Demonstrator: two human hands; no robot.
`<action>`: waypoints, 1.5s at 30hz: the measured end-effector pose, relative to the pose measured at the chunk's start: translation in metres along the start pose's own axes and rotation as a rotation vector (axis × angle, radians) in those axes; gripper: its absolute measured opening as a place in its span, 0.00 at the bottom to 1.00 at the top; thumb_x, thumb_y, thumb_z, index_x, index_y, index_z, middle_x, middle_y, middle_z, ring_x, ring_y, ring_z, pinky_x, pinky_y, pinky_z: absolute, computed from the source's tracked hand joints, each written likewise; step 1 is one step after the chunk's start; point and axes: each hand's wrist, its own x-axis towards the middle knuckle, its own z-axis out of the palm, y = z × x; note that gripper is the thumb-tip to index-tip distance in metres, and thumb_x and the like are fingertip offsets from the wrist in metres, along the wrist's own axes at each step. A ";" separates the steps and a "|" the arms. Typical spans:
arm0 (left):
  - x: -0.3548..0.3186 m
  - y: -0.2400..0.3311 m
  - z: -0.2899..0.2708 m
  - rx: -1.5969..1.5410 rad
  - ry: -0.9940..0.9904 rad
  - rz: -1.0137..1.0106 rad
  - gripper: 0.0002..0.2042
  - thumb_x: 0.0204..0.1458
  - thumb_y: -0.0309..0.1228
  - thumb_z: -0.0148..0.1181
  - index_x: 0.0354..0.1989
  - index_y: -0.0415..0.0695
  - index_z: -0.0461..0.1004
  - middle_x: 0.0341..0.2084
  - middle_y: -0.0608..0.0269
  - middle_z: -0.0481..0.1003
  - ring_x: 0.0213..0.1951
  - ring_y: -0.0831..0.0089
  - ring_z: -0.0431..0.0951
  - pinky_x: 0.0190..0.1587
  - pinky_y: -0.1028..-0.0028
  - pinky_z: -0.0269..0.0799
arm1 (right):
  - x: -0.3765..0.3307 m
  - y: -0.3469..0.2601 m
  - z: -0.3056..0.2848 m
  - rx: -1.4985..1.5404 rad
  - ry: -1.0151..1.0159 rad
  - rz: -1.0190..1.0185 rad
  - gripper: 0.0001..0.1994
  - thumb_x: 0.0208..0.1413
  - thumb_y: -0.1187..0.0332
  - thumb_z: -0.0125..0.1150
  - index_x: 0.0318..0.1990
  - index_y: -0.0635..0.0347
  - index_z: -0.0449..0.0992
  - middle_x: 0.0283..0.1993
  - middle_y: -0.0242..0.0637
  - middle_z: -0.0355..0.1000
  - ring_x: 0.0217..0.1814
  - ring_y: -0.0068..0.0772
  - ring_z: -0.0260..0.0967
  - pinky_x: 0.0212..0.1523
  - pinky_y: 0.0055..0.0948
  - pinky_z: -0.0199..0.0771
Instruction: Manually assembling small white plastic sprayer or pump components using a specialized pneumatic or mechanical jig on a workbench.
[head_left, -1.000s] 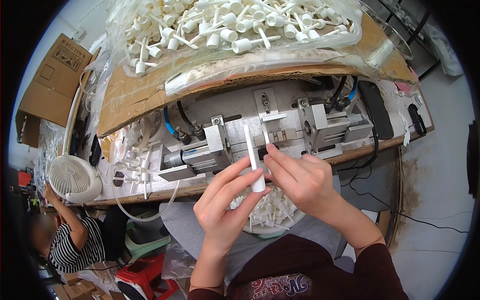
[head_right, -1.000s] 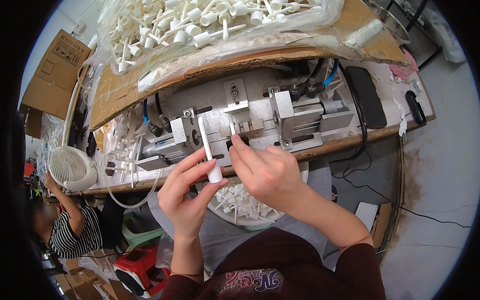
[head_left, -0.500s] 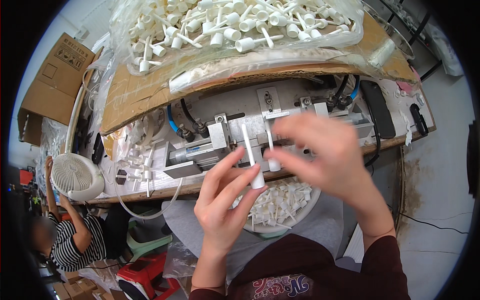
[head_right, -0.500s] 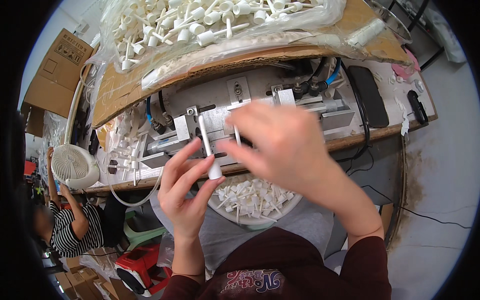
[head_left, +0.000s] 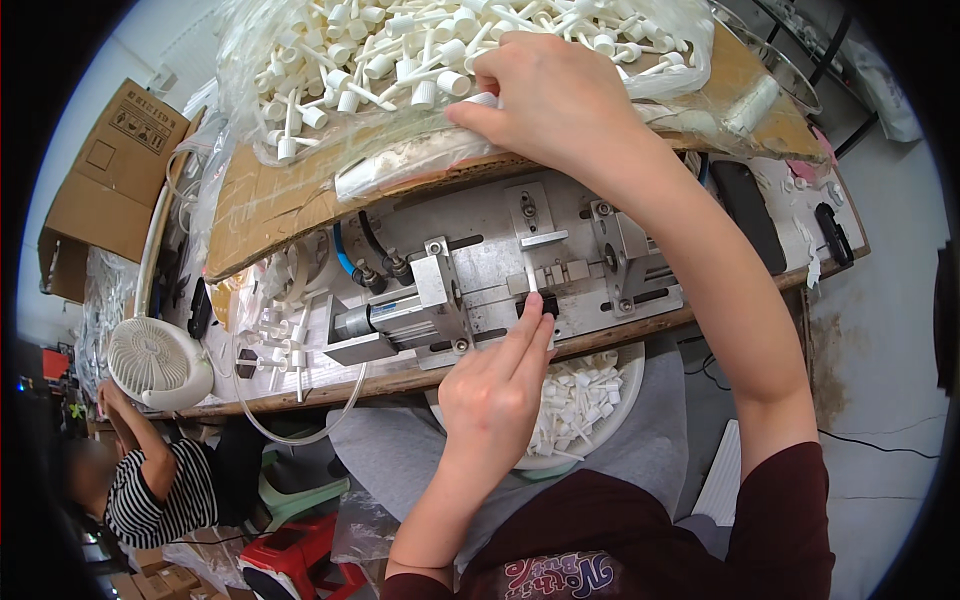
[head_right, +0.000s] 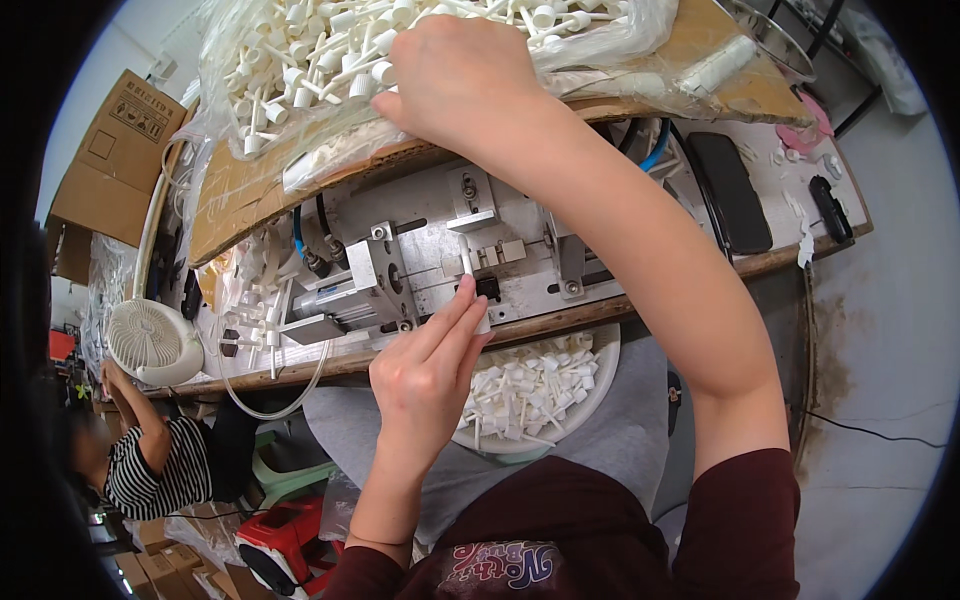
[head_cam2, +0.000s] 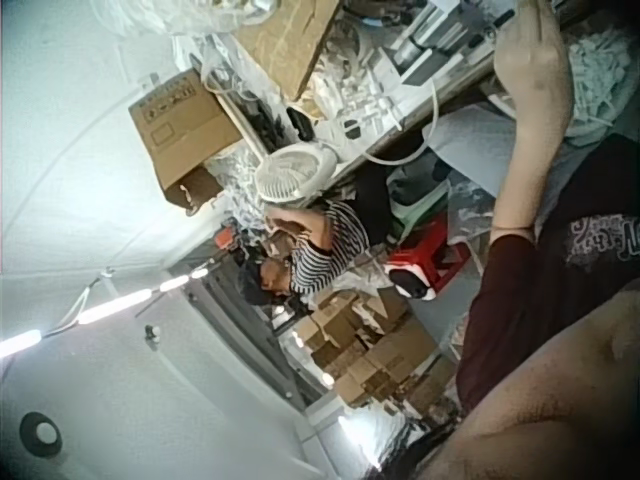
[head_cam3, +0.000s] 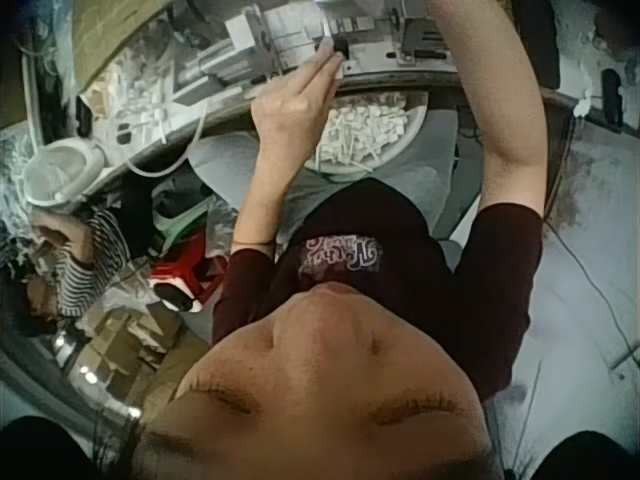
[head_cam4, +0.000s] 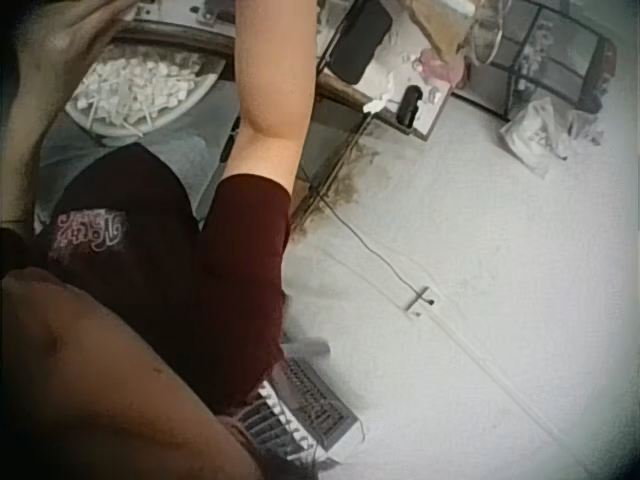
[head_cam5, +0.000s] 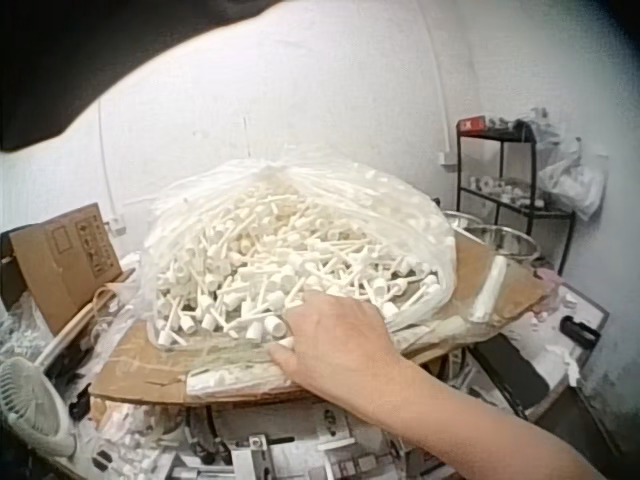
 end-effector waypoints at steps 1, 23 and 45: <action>0.003 -0.001 -0.001 -0.004 -0.006 0.028 0.13 0.44 0.25 0.69 0.41 0.41 0.82 0.48 0.61 0.80 0.26 0.73 0.79 0.29 0.75 0.72 | -0.002 0.003 0.002 0.032 0.046 -0.003 0.20 0.51 0.49 0.67 0.29 0.60 0.80 0.29 0.39 0.75 0.31 0.37 0.74 0.34 0.33 0.73; 0.004 -0.015 -0.035 -1.144 0.147 -0.553 0.14 0.60 0.18 0.54 0.54 0.30 0.73 0.46 0.53 0.73 0.34 0.75 0.80 0.35 0.76 0.82 | -0.184 -0.016 -0.017 0.681 0.075 -0.191 0.17 0.42 0.70 0.74 0.42 0.61 0.82 0.45 0.42 0.77 0.39 0.39 0.77 0.39 0.31 0.77; -0.010 -0.011 -0.047 -0.652 0.239 -0.249 0.20 0.38 0.15 0.73 0.44 0.34 0.81 0.51 0.49 0.72 0.42 0.67 0.82 0.41 0.73 0.83 | -0.158 -0.028 -0.022 0.286 -0.158 -0.257 0.12 0.47 0.67 0.71 0.39 0.59 0.79 0.49 0.41 0.79 0.22 0.29 0.70 0.25 0.22 0.70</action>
